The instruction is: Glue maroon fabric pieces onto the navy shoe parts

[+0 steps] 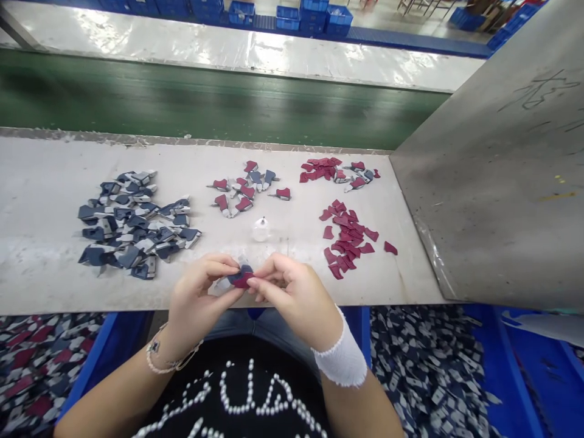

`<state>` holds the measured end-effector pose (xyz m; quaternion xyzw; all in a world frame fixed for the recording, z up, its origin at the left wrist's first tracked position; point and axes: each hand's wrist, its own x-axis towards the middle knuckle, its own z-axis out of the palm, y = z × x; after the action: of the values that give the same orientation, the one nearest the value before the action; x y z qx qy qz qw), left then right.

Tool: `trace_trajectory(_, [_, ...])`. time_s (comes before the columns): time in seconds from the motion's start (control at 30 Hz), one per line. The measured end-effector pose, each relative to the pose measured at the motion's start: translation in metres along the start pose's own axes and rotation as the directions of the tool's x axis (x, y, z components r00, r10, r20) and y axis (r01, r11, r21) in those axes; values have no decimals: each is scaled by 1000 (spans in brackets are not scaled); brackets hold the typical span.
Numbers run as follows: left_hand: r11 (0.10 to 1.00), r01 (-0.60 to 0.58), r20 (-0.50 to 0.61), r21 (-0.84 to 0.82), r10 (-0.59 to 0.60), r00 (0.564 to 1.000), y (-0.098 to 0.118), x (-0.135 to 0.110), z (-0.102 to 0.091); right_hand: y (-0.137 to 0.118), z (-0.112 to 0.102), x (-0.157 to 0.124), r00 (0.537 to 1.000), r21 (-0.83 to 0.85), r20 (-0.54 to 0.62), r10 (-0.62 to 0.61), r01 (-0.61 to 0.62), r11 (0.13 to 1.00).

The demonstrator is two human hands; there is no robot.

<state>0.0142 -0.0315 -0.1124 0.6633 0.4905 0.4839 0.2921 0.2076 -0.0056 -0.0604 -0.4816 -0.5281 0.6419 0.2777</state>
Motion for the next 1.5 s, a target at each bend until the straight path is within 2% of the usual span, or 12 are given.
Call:
trace_trajectory(0.2, [995, -84, 23, 61, 83, 996, 6, 2, -5, -2, 0, 4, 998, 89, 16, 61, -62, 994])
trace_trajectory(0.5, [984, -179, 68, 22, 178, 982, 13, 5, -10, -5, -5, 2, 998, 107, 56, 38, -43, 993])
trace_trajectory(0.7, [984, -161, 105, -76, 168, 980, 20, 4, -16, -8, -11, 0, 978, 117, 203, -40, 16, 993])
trace_trajectory(0.77, [984, -151, 111, -92, 161, 981, 22, 3, -17, -8, -12, 0, 974, 112, 220, -61, 38, 993])
trace_trajectory(0.97, [988, -144, 98, -60, 149, 984, 26, 1, -19, -14, -4, -8, 977, -109, 150, -155, 172, 979])
trace_trajectory(1.07, [986, -143, 75, -82, 149, 986, 26, 0, -18, -17, 2, -13, 978, -205, 104, -179, 197, 959])
trace_trajectory(1.37, [965, -234, 59, -122, 242, 968, 28, 3, -20, -22, 8, -23, 953, -337, 77, -293, 301, 892])
trace_trajectory(1.5, [962, -252, 61, -104, 259, 964, 31, 2, -20, -24, 11, -26, 951, -410, 46, -304, 296, 863])
